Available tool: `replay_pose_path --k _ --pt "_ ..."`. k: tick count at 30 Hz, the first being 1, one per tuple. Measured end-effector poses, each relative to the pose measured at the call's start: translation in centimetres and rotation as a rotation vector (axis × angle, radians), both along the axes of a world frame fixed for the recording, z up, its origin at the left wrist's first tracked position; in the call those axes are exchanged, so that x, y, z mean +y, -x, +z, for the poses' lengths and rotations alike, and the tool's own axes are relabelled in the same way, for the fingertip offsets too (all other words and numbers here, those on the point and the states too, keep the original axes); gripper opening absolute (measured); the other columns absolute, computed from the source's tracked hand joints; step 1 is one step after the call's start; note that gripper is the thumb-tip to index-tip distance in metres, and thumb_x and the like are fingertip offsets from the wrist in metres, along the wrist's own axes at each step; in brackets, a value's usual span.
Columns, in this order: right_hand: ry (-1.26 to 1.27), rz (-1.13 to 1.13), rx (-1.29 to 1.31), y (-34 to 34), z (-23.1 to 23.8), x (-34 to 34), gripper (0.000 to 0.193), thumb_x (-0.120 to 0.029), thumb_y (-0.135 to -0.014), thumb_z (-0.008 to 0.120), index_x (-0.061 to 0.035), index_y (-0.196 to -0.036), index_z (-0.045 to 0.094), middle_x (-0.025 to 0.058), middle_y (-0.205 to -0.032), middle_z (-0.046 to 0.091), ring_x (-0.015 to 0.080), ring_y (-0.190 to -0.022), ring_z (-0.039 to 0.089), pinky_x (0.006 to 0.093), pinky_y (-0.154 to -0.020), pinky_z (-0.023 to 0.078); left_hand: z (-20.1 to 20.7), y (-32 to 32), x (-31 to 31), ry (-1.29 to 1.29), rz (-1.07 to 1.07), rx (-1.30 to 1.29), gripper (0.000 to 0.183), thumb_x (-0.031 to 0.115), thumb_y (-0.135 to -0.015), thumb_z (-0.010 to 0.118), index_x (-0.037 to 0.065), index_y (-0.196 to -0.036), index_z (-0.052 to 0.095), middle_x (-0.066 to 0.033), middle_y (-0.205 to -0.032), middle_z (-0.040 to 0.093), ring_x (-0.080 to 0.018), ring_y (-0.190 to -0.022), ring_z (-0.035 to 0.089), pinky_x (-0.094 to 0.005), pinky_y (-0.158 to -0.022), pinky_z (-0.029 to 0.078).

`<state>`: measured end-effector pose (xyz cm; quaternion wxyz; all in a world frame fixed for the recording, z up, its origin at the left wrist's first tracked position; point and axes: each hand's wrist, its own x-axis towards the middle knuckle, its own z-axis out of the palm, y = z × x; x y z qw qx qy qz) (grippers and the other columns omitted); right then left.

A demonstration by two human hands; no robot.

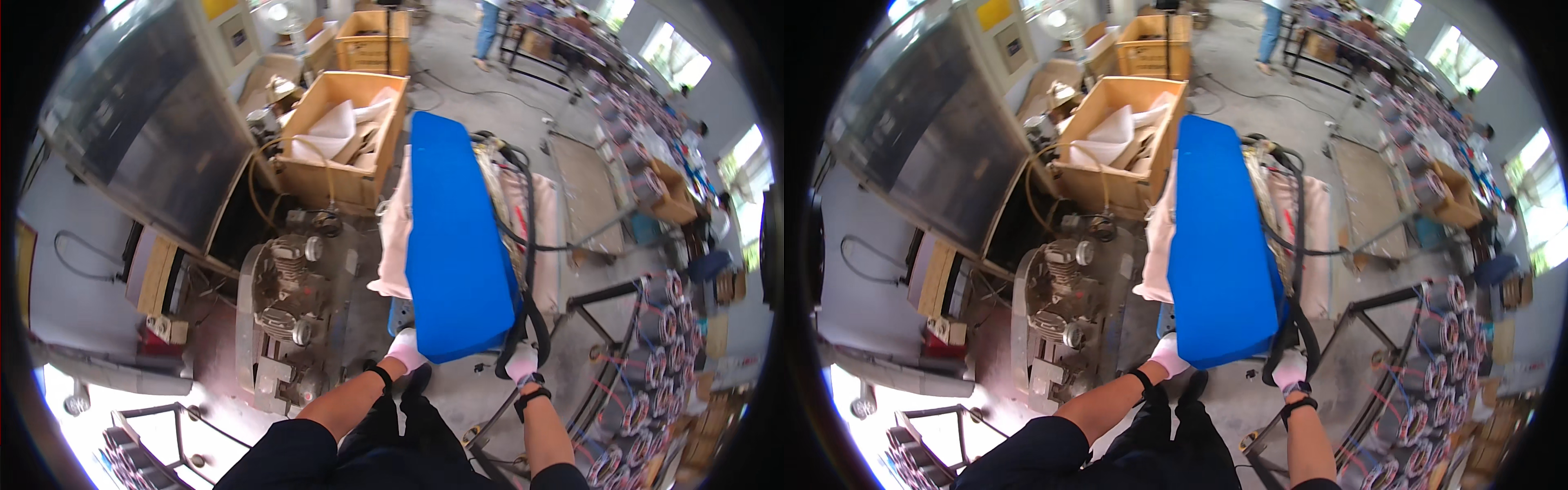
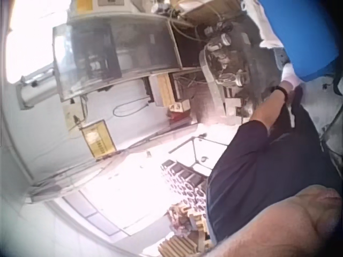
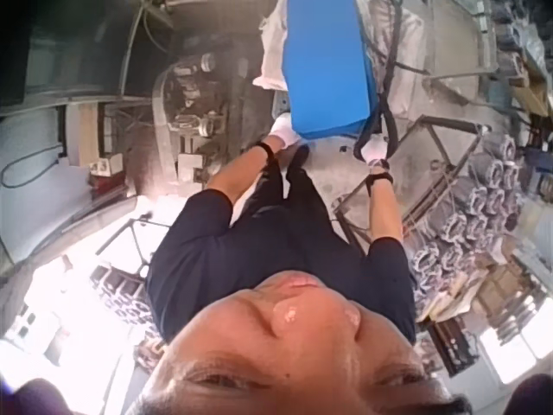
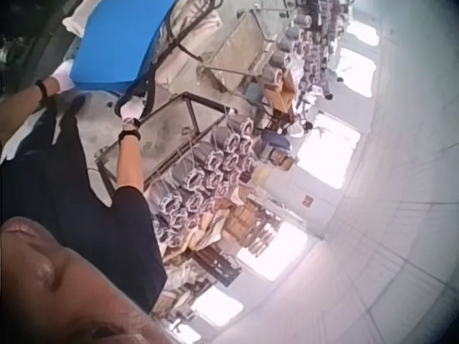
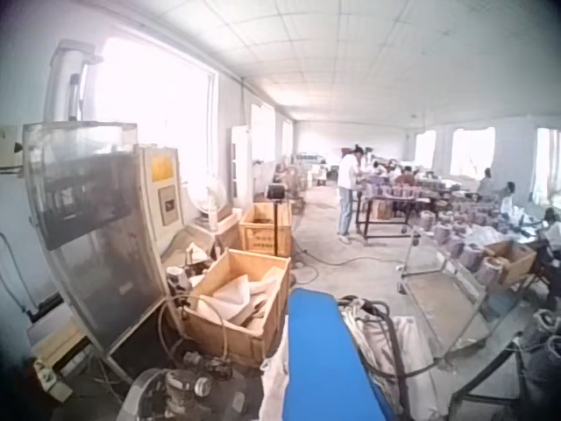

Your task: Assembling copper wire coils into a motor stator housing at a workbench.

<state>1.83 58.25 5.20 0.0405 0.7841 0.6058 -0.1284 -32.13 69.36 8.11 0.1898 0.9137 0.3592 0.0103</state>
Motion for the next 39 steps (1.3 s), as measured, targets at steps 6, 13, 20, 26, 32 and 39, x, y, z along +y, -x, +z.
replay_pose_path --k 6,13,20,26,32,39 --pt "-0.215 0.066 -0.077 0.1 0.8 -2.3 0.019 -0.017 -0.088 0.059 -0.0110 -0.086 0.077 0.0146 -0.086 0.076 0.0345 -0.085 0.074 0.0488 -0.081 0.056 -1.6 -0.4 -3.9 0.019 0.186 0.024 0.029 0.033 -0.100 0.055 0.017 -0.114 0.075 -0.0110 -0.109 0.077 -0.0335 -0.095 0.075 -0.0465 -0.077 0.058" --pt "-0.281 -0.001 -0.012 0.0 0.9 -6.1 0.018 -0.015 -0.089 0.057 -0.0098 -0.083 0.073 0.0156 -0.083 0.074 0.0359 -0.087 0.071 0.0506 -0.080 0.053 -1.2 -1.1 -7.7 -0.063 0.202 0.123 0.029 0.030 -0.098 0.062 0.012 -0.119 0.072 -0.0124 -0.117 0.076 -0.0329 -0.109 0.071 -0.0408 -0.092 0.057" --pt "-0.326 -0.050 0.028 2.2 -0.2 -11.0 0.022 -0.017 -0.086 0.059 -0.0097 -0.078 0.079 0.0176 -0.083 0.076 0.0356 -0.082 0.075 0.0489 -0.078 0.056 -0.6 0.4 -12.7 0.133 0.435 0.060 0.039 0.033 -0.099 0.066 0.009 -0.129 0.068 -0.0158 -0.123 0.073 -0.0345 -0.112 0.070 -0.0401 -0.095 0.055" --pt "-0.208 -0.100 0.003 5.1 1.2 -16.7 0.022 -0.017 -0.086 0.060 -0.0084 -0.080 0.079 0.0180 -0.086 0.077 0.0356 -0.089 0.074 0.0484 -0.080 0.054 -1.0 2.9 -17.7 0.068 0.382 0.059 0.037 0.032 -0.098 0.066 0.008 -0.127 0.068 -0.0169 -0.121 0.073 -0.0356 -0.111 0.070 -0.0412 -0.095 0.055" --pt "-0.206 -0.030 -0.040 8.2 -0.2 -23.6 0.014 -0.018 -0.084 0.064 -0.0127 -0.082 0.077 0.0141 -0.085 0.077 0.0343 -0.086 0.074 0.0467 -0.078 0.054 -0.1 5.1 -24.6 0.138 0.520 -0.163 0.032 0.027 -0.098 0.064 0.006 -0.121 0.070 -0.0167 -0.118 0.074 -0.0355 -0.108 0.070 -0.0406 -0.093 0.056" --pt "-0.201 0.016 -0.043 14.0 0.1 -32.0 0.018 -0.020 -0.087 0.062 -0.0146 -0.083 0.078 0.0133 -0.084 0.077 0.0336 -0.085 0.076 0.0474 -0.076 0.057 -0.9 11.7 -31.9 -0.076 0.372 -0.162 0.023 0.023 -0.094 0.065 0.004 -0.103 0.075 -0.0182 -0.099 0.077 -0.0385 -0.092 0.073 -0.0417 -0.079 0.057"
